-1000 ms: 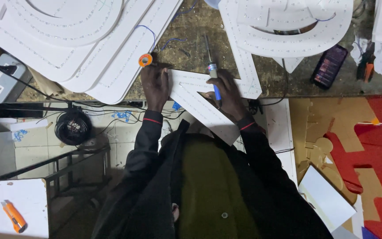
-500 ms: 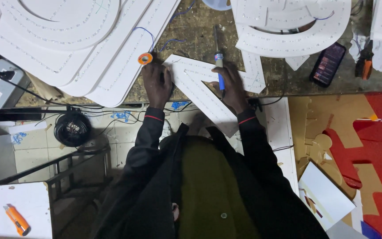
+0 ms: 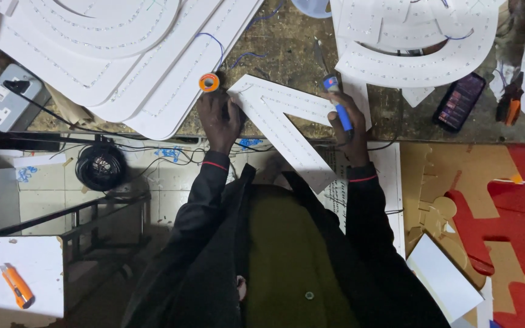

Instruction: Soldering electrical wire connections to LED strips mounted on large letter signs on a workshop table.

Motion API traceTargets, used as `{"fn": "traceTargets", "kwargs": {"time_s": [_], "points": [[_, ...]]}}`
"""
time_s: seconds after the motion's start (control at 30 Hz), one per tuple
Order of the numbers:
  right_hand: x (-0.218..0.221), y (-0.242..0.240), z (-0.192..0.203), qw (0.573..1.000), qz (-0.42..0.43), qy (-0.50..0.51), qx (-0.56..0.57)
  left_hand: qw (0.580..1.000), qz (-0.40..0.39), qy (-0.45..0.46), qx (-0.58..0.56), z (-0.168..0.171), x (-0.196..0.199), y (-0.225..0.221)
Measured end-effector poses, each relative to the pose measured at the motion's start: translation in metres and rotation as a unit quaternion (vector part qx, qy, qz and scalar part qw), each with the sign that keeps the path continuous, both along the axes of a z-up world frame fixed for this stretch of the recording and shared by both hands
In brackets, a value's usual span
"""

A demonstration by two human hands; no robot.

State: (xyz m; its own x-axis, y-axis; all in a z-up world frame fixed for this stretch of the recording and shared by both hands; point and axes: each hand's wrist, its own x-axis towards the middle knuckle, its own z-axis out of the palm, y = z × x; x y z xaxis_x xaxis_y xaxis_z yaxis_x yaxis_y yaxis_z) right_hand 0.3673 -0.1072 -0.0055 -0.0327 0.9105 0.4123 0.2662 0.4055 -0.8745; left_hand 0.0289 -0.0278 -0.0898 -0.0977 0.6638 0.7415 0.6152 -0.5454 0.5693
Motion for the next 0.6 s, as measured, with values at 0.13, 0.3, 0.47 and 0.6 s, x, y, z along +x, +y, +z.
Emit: {"fn": "traceTargets", "kwargs": {"time_s": [0.13, 0.3, 0.47, 0.6], "points": [[-0.017, 0.018, -0.006, 0.997, 0.001, 0.074, 0.007, 1.000, 0.023, 0.016, 0.005, -0.001, -0.001, -0.002], [-0.014, 0.062, -0.083, 0.974, 0.064, 0.216, -0.007, 0.999, 0.050, 0.007, -0.011, -0.005, 0.002, -0.002], [-0.027, 0.092, -0.095, 0.939, 0.060, 0.326, -0.087, 0.998, 0.047, -0.013, -0.044, 0.007, 0.007, -0.006], [-0.032, 0.097, -0.107, 0.896, 0.041, 0.412, -0.162, 0.996, 0.045, -0.011, -0.079, 0.017, 0.008, -0.012]]}}
